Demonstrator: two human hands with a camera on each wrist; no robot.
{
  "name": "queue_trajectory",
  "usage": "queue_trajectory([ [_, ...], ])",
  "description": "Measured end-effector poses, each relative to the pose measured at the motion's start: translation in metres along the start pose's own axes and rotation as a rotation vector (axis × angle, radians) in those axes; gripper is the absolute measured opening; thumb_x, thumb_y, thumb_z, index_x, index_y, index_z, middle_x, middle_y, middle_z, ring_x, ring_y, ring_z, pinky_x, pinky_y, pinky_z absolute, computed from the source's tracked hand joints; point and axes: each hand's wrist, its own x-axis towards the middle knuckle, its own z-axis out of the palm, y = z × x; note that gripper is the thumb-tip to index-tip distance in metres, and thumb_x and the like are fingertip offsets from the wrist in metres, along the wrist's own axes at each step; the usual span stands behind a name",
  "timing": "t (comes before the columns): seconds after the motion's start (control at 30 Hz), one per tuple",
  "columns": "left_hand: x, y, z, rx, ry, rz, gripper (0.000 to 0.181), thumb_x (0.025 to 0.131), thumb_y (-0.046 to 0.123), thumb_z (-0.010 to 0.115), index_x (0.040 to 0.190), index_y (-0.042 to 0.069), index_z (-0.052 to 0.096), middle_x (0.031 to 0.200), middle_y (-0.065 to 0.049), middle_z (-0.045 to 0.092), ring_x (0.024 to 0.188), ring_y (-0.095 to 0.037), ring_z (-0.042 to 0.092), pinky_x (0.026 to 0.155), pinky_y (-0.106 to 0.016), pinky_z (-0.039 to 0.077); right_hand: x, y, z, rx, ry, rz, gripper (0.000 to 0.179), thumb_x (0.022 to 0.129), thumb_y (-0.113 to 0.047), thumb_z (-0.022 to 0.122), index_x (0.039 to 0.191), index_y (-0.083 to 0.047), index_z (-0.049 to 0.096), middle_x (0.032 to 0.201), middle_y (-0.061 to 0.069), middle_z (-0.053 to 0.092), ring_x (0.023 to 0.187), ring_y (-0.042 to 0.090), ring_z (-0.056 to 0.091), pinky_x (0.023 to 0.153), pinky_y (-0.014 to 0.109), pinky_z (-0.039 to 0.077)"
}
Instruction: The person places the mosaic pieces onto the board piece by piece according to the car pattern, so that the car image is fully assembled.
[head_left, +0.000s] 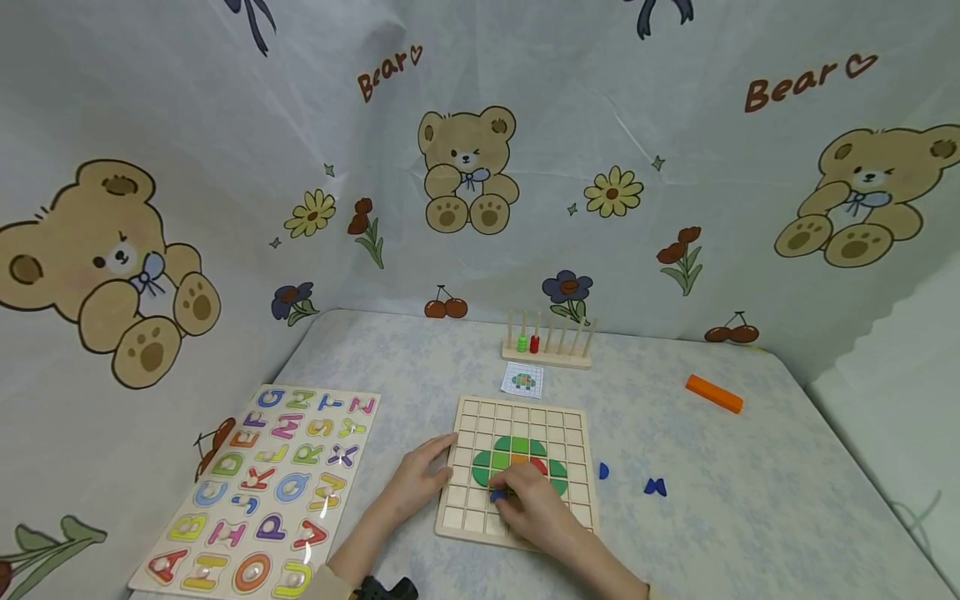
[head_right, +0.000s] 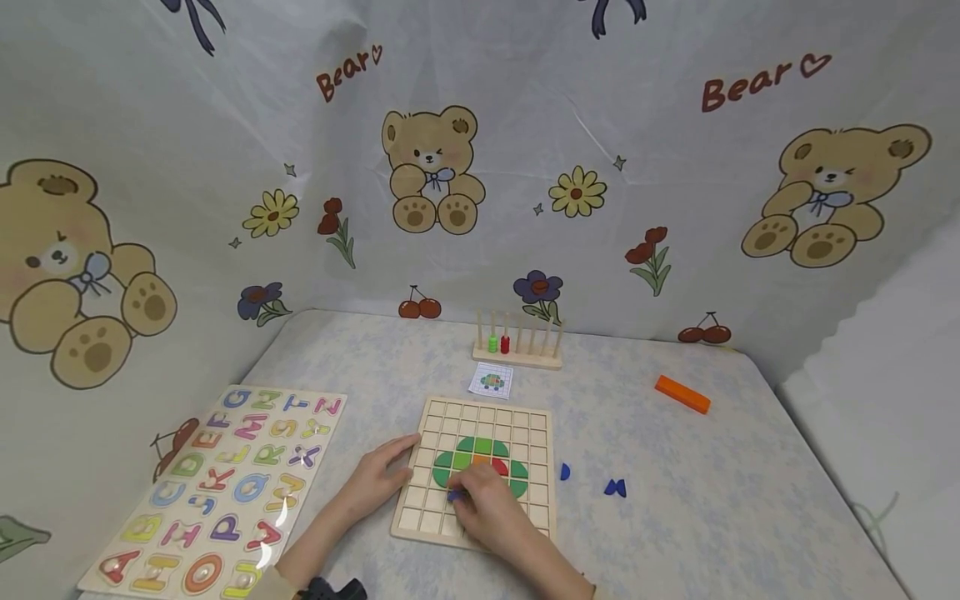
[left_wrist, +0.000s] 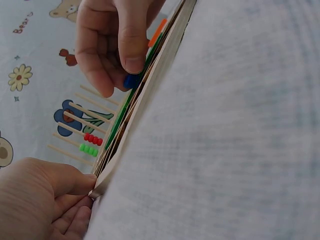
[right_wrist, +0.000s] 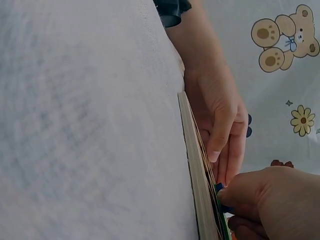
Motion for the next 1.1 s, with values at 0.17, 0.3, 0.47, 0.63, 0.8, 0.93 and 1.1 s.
queue_trajectory([
  [0.17,0.0002,0.0006,0.0001,0.001,-0.008,-0.028,0.050,0.089,0.002,0.060,0.138,0.002,0.047,0.139,-0.015,0.047,0.130,-0.029,0.039,0.108,-0.045,0.031,-0.0004,0.0008,0.0013,-0.020,-0.008,0.008,0.019,0.080,-0.003,0.072,0.096,-0.010,0.068,0.092,-0.006,0.062,0.086,0.007,0.053,0.071,0.021,0.050],
  [0.3,0.0001,0.0006,-0.0001,0.007,-0.008,-0.031,0.050,0.090,0.003,0.060,0.138,0.002,0.046,0.139,-0.014,0.046,0.130,-0.029,0.039,0.108,-0.045,0.032,0.0003,0.0014,0.0020,-0.041,-0.015,0.009,0.018,0.081,-0.004,0.072,0.097,-0.011,0.068,0.094,-0.007,0.062,0.088,0.008,0.054,0.073,0.023,0.051],
  [0.47,-0.0001,0.0005,0.0000,0.007,-0.004,-0.022,0.050,0.090,0.003,0.060,0.138,0.002,0.046,0.138,-0.015,0.047,0.130,-0.030,0.039,0.107,-0.045,0.032,-0.0001,0.0020,0.0031,-0.068,-0.016,-0.006,0.018,0.081,-0.007,0.073,0.097,-0.012,0.068,0.095,-0.008,0.063,0.091,0.009,0.054,0.076,0.025,0.051],
  [0.63,-0.0005,0.0005,0.0004,0.012,-0.001,-0.017,0.050,0.090,0.002,0.059,0.138,0.001,0.047,0.138,-0.015,0.047,0.130,-0.031,0.040,0.107,-0.047,0.032,-0.0011,0.0025,0.0033,-0.066,-0.004,-0.008,0.018,0.080,-0.008,0.074,0.097,-0.012,0.068,0.094,-0.007,0.063,0.089,0.008,0.053,0.074,0.024,0.050],
  [0.8,-0.0003,0.0000,0.0008,0.007,0.000,-0.009,0.049,0.090,0.001,0.059,0.137,0.001,0.047,0.138,-0.016,0.047,0.129,-0.032,0.040,0.106,-0.048,0.032,-0.0018,0.0032,0.0028,-0.032,0.031,-0.023,0.019,0.078,-0.006,0.075,0.094,-0.014,0.068,0.093,-0.009,0.062,0.087,0.006,0.052,0.072,0.021,0.050],
  [0.93,-0.0004,0.0005,0.0004,-0.002,-0.001,-0.007,0.049,0.090,0.001,0.059,0.138,0.000,0.046,0.138,-0.016,0.047,0.130,-0.032,0.039,0.106,-0.048,0.032,-0.0019,0.0036,0.0027,-0.021,0.042,-0.031,0.019,0.078,-0.006,0.076,0.093,-0.014,0.068,0.092,-0.009,0.061,0.087,0.006,0.052,0.072,0.021,0.050],
  [1.1,-0.0005,0.0015,-0.0001,-0.005,-0.007,-0.025,0.050,0.090,0.002,0.059,0.138,0.001,0.046,0.139,-0.015,0.046,0.131,-0.030,0.039,0.107,-0.046,0.032,-0.0012,0.0038,0.0026,-0.009,0.030,-0.025,0.018,0.079,-0.006,0.075,0.093,-0.014,0.069,0.093,-0.008,0.062,0.088,0.007,0.053,0.073,0.021,0.050],
])
